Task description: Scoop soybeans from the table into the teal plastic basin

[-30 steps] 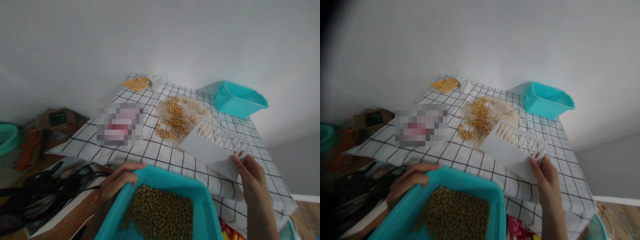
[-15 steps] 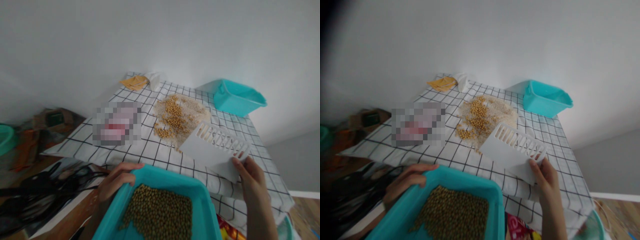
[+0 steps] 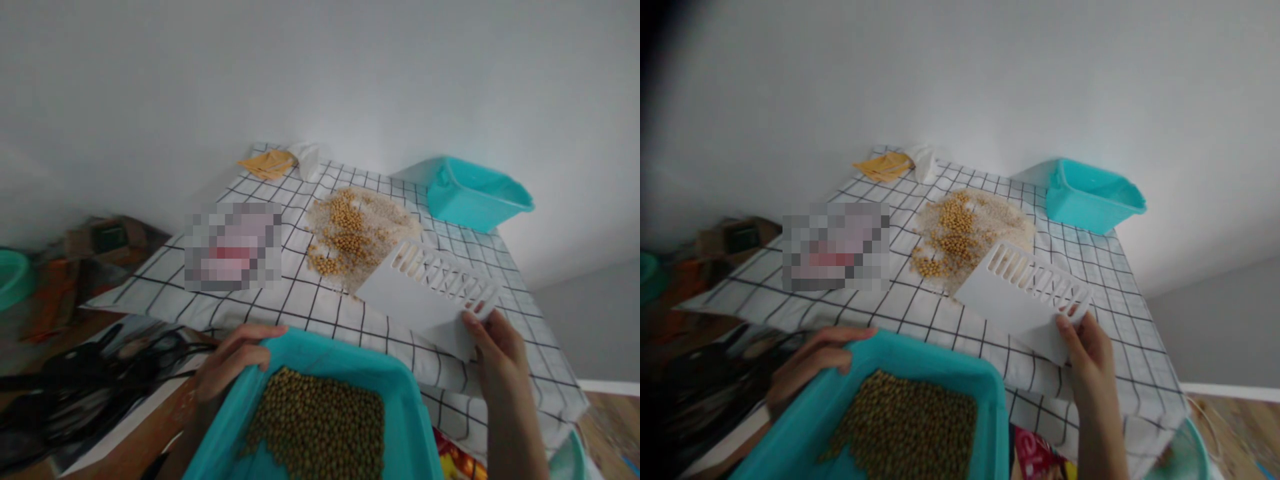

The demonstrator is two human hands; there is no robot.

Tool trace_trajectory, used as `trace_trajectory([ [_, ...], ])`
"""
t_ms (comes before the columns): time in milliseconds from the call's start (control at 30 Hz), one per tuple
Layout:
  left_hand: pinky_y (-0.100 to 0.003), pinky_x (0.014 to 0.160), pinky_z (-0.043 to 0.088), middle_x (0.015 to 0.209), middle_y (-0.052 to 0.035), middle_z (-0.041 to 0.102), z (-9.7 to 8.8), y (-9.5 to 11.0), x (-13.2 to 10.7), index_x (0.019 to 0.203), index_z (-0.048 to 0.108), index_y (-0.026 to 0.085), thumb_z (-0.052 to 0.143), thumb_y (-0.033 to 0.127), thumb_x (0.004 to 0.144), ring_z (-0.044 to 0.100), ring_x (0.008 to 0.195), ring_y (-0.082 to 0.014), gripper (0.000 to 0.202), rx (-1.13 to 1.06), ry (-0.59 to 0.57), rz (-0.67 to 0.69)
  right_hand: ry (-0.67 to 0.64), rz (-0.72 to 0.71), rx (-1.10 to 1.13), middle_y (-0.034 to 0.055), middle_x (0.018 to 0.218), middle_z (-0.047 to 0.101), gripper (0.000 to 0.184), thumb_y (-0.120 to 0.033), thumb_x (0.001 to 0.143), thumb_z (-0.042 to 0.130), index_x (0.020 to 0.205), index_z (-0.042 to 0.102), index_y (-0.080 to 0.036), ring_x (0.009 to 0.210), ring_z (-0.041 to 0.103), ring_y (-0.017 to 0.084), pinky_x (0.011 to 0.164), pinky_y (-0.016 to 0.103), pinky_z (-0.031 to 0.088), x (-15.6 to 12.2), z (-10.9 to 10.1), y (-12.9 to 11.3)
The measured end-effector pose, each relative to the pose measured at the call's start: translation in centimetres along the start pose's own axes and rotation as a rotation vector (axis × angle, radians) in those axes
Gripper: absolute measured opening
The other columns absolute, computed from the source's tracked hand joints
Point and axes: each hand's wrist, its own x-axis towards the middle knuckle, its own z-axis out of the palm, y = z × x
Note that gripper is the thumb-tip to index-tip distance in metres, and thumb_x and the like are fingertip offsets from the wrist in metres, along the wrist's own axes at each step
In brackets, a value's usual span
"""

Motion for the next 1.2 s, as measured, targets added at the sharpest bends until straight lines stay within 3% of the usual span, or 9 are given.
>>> trace_trajectory([
  [200, -0.030, 0.077, 0.042, 0.108, -0.0005, 0.068, 0.2, 0.3, 0.1, 0.071, 0.049, 0.022, 0.042, 0.012, 0.092, 0.063, 0.089, -0.0183, 0.024, 0.023, 0.033, 0.014, 0.022, -0.003, -0.006, 0.0059, 0.081, 0.074, 0.033, -0.045, 0.071, 0.083, 0.088, 0.073, -0.020, 0.067, 0.064, 0.020, 0.052, 0.025, 0.047, 0.3, -0.6, 0.3],
  [400, -0.029, 0.078, 0.043, 0.108, 0.0002, 0.068, 0.1, 0.2, 0.1, 0.072, 0.050, 0.023, 0.041, 0.012, 0.092, 0.063, 0.089, -0.0178, 0.024, 0.035, 0.015, 0.023, -0.051, 0.036, 0.018, 0.0068, 0.095, 0.077, 0.033, -0.045, 0.077, 0.080, 0.101, 0.074, -0.023, 0.087, 0.069, 0.025, 0.066, 0.029, 0.053, -0.4, 0.0, -0.2],
  [600, -0.030, 0.079, 0.043, 0.109, 0.0014, 0.068, 0.1, -0.2, -0.1, 0.072, 0.050, 0.022, 0.042, 0.011, 0.091, 0.063, 0.091, -0.0174, 0.023, 0.021, 0.013, 0.019, 0.008, 0.033, 0.017, 0.0036, 0.085, 0.075, 0.032, -0.045, 0.073, 0.083, 0.095, 0.074, -0.023, 0.077, 0.067, 0.021, 0.060, 0.025, 0.050, 0.1, -0.4, 0.5],
  [867, -0.029, 0.077, 0.043, 0.107, 0.0013, 0.069, 0.3, 0.2, 0.0, 0.071, 0.050, 0.024, 0.039, 0.009, 0.090, 0.064, 0.087, -0.0168, 0.026, 0.048, 0.030, 0.006, -0.072, 0.025, -0.001, 0.0070, 0.095, 0.078, 0.032, -0.046, 0.078, 0.078, 0.099, 0.074, -0.023, 0.084, 0.071, 0.027, 0.063, 0.030, 0.055, -0.3, 0.1, 0.2],
  [1067, -0.032, 0.076, 0.043, 0.106, 0.0008, 0.070, 0.3, 0.3, 0.0, 0.070, 0.050, 0.024, 0.041, 0.013, 0.090, 0.064, 0.087, -0.0188, 0.025, 0.021, 0.044, -0.012, -0.118, 0.024, 0.011, 0.0069, 0.109, 0.076, 0.028, -0.043, 0.085, 0.073, 0.106, 0.072, -0.024, 0.097, 0.070, 0.027, 0.081, 0.034, 0.056, -1.4, 1.2, -1.2],
  [1200, -0.032, 0.076, 0.044, 0.107, 0.0009, 0.070, 0.3, 0.2, 0.0, 0.070, 0.050, 0.024, 0.040, 0.012, 0.090, 0.064, 0.087, -0.0187, 0.026, 0.028, 0.041, -0.015, -0.105, 0.035, -0.009, 0.0076, 0.104, 0.077, 0.029, -0.045, 0.084, 0.073, 0.102, 0.073, -0.022, 0.094, 0.070, 0.028, 0.078, 0.034, 0.055, -1.6, 1.5, -1.6],
])
